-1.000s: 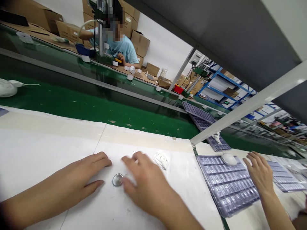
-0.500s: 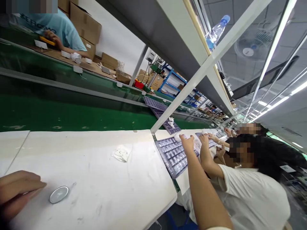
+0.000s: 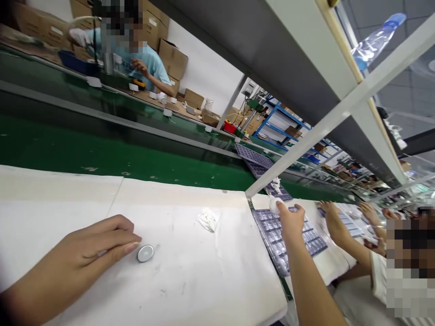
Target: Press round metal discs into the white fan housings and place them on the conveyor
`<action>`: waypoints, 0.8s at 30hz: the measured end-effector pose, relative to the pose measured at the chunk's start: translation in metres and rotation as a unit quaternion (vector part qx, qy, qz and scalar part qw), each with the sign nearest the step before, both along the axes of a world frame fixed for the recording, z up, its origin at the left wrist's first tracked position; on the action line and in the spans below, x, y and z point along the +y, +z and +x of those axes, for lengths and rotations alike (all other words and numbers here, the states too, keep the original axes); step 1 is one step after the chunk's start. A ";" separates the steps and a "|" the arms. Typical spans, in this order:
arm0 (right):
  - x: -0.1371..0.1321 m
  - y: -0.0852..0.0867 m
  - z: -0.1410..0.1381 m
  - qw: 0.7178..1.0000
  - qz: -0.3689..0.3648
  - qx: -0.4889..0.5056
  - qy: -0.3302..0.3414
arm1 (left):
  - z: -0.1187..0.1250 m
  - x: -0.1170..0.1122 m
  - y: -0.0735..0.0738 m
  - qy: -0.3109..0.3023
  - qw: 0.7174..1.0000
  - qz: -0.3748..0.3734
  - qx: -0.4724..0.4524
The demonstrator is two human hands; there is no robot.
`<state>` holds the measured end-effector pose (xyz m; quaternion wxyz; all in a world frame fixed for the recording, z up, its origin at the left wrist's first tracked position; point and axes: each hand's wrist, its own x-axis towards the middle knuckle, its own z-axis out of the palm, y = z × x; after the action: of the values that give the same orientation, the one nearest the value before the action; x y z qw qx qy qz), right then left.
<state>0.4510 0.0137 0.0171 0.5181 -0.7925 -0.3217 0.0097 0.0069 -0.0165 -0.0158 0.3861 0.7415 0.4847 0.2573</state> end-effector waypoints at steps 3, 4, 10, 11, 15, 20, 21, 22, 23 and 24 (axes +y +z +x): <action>-0.016 -0.003 -0.067 0.987 0.003 0.080 0.143 | 0.002 -0.002 0.003 0.023 0.994 -0.078 -0.075; -0.023 -0.004 -0.098 0.972 0.010 0.103 0.209 | 0.003 -0.003 0.003 0.035 0.985 -0.116 -0.125; -0.039 -0.013 -0.260 0.825 0.049 0.164 0.539 | 0.009 -0.006 0.013 0.053 0.775 -0.372 -0.509; -0.037 -0.015 -0.267 0.819 0.048 0.132 0.557 | 0.009 -0.005 0.015 0.062 0.760 -0.369 -0.532; -0.027 -0.019 -0.253 0.788 -0.054 0.008 0.613 | 0.002 0.001 0.017 0.153 0.772 -0.320 -0.528; -0.025 -0.014 -0.238 0.668 -0.291 -0.177 0.662 | -0.003 0.004 0.012 0.229 0.778 -0.313 -0.494; -0.025 -0.015 -0.240 0.658 -0.300 -0.190 0.664 | -0.003 0.004 0.011 0.232 0.781 -0.319 -0.484; -0.025 -0.016 -0.242 0.654 -0.302 -0.196 0.665 | -0.003 0.003 0.012 0.232 0.785 -0.323 -0.475; -0.024 -0.017 -0.244 0.655 -0.301 -0.198 0.664 | -0.003 0.003 0.012 0.231 0.790 -0.324 -0.467; -0.024 -0.019 -0.245 0.659 -0.296 -0.195 0.663 | -0.002 0.003 0.012 0.228 0.794 -0.324 -0.461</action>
<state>0.2058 -0.0099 -0.0017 0.0370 -0.4641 -0.8360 0.2906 0.0045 -0.0131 -0.0034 0.7114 0.2348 0.4595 0.4772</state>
